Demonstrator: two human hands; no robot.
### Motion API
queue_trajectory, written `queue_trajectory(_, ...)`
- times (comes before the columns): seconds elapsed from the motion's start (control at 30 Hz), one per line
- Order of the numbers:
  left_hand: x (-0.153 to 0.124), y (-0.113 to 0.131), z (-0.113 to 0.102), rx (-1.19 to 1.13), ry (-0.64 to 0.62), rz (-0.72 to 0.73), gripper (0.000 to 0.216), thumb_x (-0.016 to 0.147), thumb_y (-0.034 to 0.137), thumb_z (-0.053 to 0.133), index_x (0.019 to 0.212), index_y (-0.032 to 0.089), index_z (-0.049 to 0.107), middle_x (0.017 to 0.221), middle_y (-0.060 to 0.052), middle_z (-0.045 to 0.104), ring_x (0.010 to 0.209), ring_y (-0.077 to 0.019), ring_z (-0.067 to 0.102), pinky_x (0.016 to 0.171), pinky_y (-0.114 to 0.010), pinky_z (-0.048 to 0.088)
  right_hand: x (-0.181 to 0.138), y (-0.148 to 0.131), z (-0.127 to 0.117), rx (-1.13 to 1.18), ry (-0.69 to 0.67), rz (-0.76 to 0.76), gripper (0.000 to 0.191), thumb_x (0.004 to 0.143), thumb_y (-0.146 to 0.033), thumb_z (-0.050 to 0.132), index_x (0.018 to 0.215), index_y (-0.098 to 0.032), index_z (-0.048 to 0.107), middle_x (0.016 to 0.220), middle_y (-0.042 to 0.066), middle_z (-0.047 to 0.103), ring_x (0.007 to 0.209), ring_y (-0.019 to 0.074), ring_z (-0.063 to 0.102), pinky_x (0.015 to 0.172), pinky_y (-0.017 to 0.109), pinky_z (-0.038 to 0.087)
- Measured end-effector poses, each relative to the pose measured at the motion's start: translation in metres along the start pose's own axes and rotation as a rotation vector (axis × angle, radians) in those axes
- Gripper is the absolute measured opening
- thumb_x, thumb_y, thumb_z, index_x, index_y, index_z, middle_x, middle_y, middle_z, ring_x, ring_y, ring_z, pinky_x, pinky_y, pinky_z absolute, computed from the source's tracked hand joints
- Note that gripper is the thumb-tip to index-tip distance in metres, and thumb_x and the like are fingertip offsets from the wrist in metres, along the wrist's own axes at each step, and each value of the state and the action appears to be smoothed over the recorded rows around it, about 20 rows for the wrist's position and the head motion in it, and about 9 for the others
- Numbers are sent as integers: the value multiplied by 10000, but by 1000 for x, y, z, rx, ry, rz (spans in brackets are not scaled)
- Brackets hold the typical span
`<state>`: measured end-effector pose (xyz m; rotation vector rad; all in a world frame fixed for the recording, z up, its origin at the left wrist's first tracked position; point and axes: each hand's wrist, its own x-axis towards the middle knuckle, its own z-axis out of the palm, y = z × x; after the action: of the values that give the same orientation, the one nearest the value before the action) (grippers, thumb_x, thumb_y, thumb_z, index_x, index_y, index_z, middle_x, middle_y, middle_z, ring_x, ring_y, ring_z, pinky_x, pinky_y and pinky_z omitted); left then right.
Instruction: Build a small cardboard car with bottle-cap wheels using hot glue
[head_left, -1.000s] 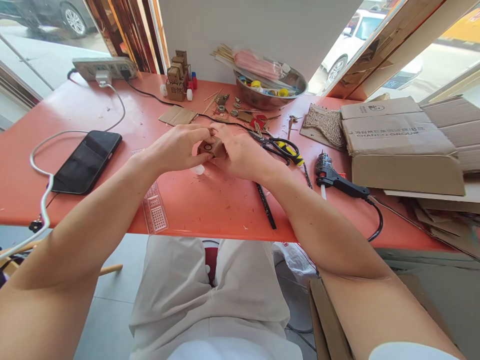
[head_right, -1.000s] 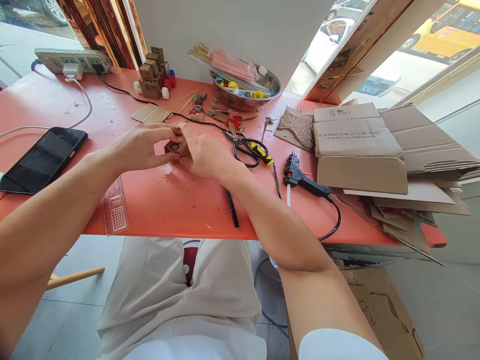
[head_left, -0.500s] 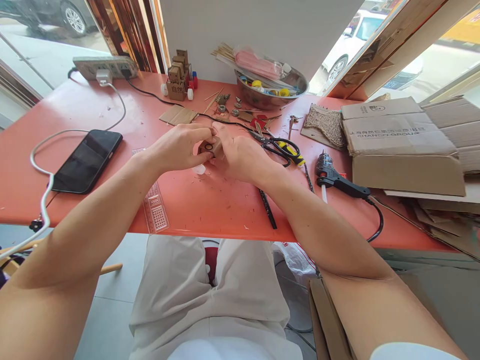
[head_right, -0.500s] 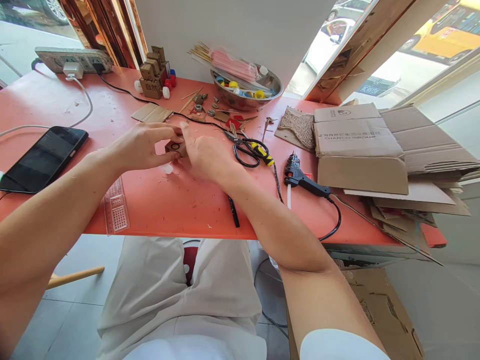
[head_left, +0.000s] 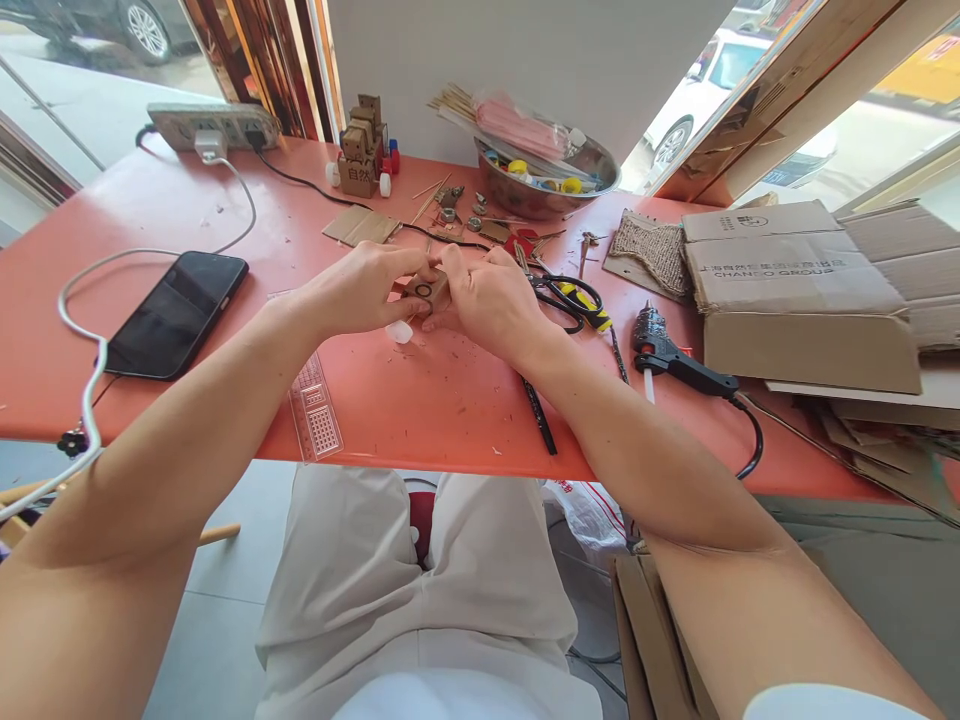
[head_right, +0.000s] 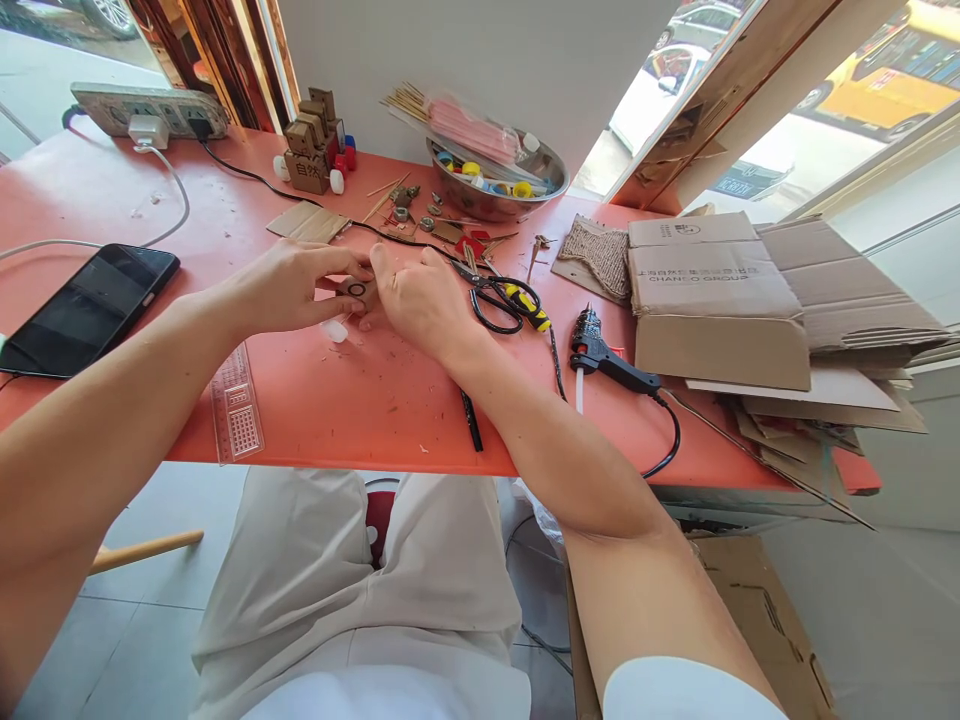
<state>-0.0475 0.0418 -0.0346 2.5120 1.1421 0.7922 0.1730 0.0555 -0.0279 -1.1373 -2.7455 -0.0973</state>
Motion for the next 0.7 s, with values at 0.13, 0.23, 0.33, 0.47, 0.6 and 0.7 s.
queue_trajectory(0.13, 1, -4, 3, -79, -17, -9, 277, 893, 282, 714, 1162, 244, 767, 1066, -24, 817, 988, -204, 778, 925, -345, 641, 0, 6, 4, -11, 48, -36, 611, 1147, -588, 418, 1457, -92, 596, 1038, 141, 817, 971, 310, 748, 1087, 522, 436)
queue_trajectory(0.23, 2, -8, 5, -117, 16, 4, 271, 871, 268, 736, 1137, 236, 770, 1182, -60, 802, 1076, -231, 762, 921, -365, 653, 0, 11, 8, -8, 91, -79, 581, 1144, -605, 411, 1398, -123, 613, 1005, 125, 800, 943, 301, 733, 1073, 524, 439)
queue_trajectory(0.33, 2, -13, 5, -150, 68, -2, 276, 829, 286, 795, 1098, 226, 774, 1278, -91, 758, 1160, -269, 731, 882, -382, 674, 1, 13, 10, -12, 111, -115, 556, 1114, -633, 490, 1356, -150, 623, 946, 106, 782, 955, 312, 729, 1066, 528, 444)
queue_trajectory(0.47, 2, -16, 4, -201, 75, -22, 247, 804, 297, 841, 1031, 212, 796, 1140, -78, 749, 1106, -256, 721, 866, -378, 691, 1, 11, 3, -40, 84, -137, 487, 1085, -570, 589, 1346, -164, 647, 923, 103, 778, 984, 324, 725, 1073, 518, 434)
queue_trajectory(0.6, 2, -17, 4, -239, 98, -13, 228, 816, 334, 854, 999, 203, 817, 1012, -68, 786, 1082, -247, 726, 869, -347, 690, 0, 6, -8, -31, 26, -153, 443, 1069, -472, 641, 1377, -154, 642, 998, 125, 808, 1002, 320, 730, 1050, 483, 426)
queue_trajectory(0.7, 2, -15, 3, -263, 86, -30, 249, 804, 337, 858, 1005, 196, 823, 989, -56, 807, 1028, -231, 752, 840, -328, 690, -1, 7, -13, 4, -17, -166, 414, 1065, -407, 647, 1391, -152, 631, 1075, 140, 827, 1033, 322, 735, 1047, 470, 398)
